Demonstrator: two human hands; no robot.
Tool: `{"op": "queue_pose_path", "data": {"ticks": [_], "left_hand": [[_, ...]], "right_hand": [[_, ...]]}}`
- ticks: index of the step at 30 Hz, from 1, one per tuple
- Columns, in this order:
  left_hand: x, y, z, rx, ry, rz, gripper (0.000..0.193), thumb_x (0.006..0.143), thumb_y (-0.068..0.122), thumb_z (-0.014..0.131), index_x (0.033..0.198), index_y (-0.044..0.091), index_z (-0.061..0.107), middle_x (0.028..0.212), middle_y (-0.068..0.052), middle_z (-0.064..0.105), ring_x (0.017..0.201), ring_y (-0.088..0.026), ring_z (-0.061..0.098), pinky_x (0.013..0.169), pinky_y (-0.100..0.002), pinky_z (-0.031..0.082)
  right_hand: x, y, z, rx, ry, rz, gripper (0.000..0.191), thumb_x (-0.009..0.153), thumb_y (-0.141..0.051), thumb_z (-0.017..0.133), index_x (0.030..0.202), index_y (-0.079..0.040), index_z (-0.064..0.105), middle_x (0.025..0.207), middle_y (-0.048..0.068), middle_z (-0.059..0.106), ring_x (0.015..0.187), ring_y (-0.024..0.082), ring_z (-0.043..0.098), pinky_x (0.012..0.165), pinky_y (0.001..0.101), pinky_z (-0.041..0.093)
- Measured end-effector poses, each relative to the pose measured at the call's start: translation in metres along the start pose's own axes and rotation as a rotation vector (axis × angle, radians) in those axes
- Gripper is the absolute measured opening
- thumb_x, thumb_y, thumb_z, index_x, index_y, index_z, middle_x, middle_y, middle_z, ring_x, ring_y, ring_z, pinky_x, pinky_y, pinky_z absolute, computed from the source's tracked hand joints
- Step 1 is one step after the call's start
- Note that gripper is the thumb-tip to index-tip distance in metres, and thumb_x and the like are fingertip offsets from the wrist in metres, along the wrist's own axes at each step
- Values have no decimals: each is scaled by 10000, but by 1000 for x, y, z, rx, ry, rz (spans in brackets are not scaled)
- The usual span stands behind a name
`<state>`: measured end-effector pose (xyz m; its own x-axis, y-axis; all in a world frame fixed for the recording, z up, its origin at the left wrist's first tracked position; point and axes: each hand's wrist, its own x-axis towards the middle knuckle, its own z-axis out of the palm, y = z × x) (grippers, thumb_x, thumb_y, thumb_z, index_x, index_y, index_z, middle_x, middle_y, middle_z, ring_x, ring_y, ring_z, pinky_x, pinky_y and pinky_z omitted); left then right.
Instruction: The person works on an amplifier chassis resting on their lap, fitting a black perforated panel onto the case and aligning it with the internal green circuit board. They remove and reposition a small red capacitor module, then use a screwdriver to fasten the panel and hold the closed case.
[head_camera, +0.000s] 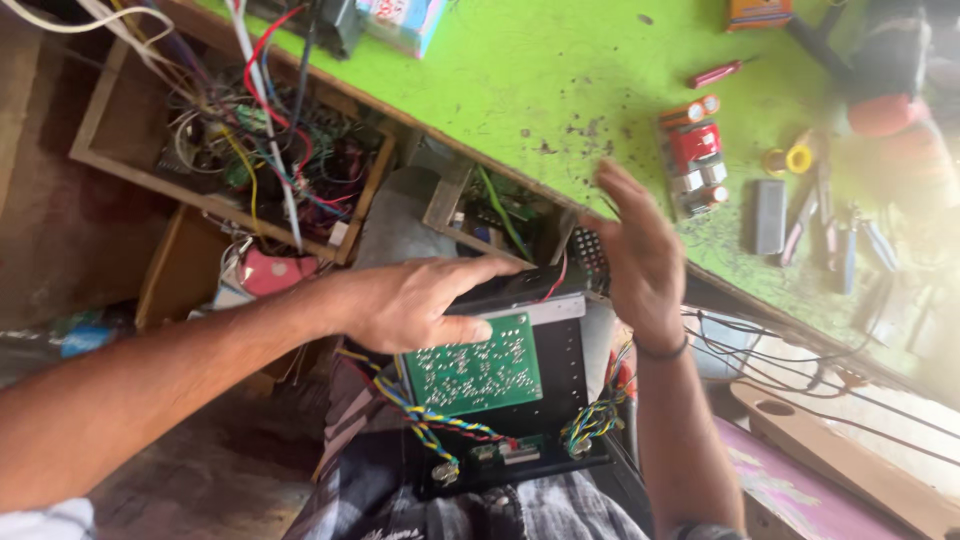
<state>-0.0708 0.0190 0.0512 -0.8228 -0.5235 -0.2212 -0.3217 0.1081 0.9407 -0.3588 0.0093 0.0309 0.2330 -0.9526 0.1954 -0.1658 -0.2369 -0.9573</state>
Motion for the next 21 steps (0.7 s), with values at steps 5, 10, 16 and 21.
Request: {"op": "queue_pose_path", "data": {"ticks": [5, 10, 16, 21], "left_hand": [[-11, 3, -2, 21, 39, -12, 770, 937, 338, 631, 1563, 47, 289, 1499, -248, 495, 1372, -387, 496, 1108, -447, 397], [-11, 10, -5, 31, 31, -3, 771, 943, 313, 623, 1578, 37, 283, 1521, -253, 490, 1397, -391, 485, 1129, -447, 382], [1, 13, -11, -48, -56, -113, 761, 912, 297, 629, 1560, 56, 311, 1443, -199, 579, 1319, -310, 586, 1094, -400, 434], [2, 7, -10, -92, -44, -89, 745, 937, 289, 622, 1559, 33, 301, 1421, -207, 593, 1295, -299, 606, 1086, -400, 445]], "right_hand": [[-52, -29, 19, -37, 681, -77, 389, 1005, -268, 675, 1257, 25, 628, 1367, 209, 637, 1238, 288, 651, 913, 341, 621], [-72, -38, 19, -824, 493, -255, 217, 961, -151, 726, 1123, -16, 673, 1282, 182, 646, 1310, 290, 590, 1032, 434, 539], [-56, -32, -12, -52, 79, 95, 254, 992, -46, 691, 1238, 7, 662, 1393, 169, 611, 1336, 274, 583, 1124, 366, 484], [-53, -22, 4, -210, -35, -52, 323, 871, -71, 824, 1157, -38, 678, 1315, 145, 657, 1237, 276, 651, 1033, 364, 532]]}}
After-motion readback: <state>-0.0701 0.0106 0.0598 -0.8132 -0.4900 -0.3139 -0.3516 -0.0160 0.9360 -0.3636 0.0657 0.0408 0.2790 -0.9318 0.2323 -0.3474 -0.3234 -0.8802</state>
